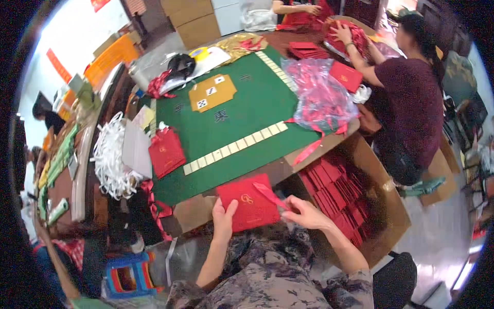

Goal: The person takes red gift bags from a cardboard box and places them on a table. They then pick up red ribbons from a plastic bag and thread them through the holes of the gift bags to tie them by hand.

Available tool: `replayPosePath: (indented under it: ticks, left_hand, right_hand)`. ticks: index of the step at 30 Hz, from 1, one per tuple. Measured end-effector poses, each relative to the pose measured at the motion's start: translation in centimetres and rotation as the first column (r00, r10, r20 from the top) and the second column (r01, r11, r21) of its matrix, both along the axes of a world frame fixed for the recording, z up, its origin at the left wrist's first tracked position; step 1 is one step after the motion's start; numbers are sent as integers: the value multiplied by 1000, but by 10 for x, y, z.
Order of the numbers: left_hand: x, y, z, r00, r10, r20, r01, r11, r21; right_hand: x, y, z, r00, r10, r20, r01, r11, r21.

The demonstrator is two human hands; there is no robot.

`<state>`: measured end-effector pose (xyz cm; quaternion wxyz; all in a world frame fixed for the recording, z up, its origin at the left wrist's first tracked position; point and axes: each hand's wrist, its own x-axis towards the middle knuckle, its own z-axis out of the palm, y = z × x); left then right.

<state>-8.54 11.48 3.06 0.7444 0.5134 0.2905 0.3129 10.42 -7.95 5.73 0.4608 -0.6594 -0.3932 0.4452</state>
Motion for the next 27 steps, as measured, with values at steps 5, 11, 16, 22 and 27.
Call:
replayPosePath:
  ticks: [5,11,16,22,27]
  left_hand:
    - [-21,22,-5,994,110,0,-110,994,19]
    - [-21,28,-4,998,68,-14,-68,998,-8]
    - [9,31,0,999,9,38,-10,1000,11]
    - [9,53,2,995,32,-94,-38,997,-65]
    - [-13,67,22,969,150,-195,-147,989,33]
  right_hand:
    - [10,5,10,999,-7,42,8,999,-34]
    - [30,38,25,915,-397,70,369,895,252]
    - [61,99,46,727,-531,434,302,816,493]
    - [15,124,12,548,-525,651,241,844,479]
    - [-45,114,-10,784,-363,504,183,910,371]
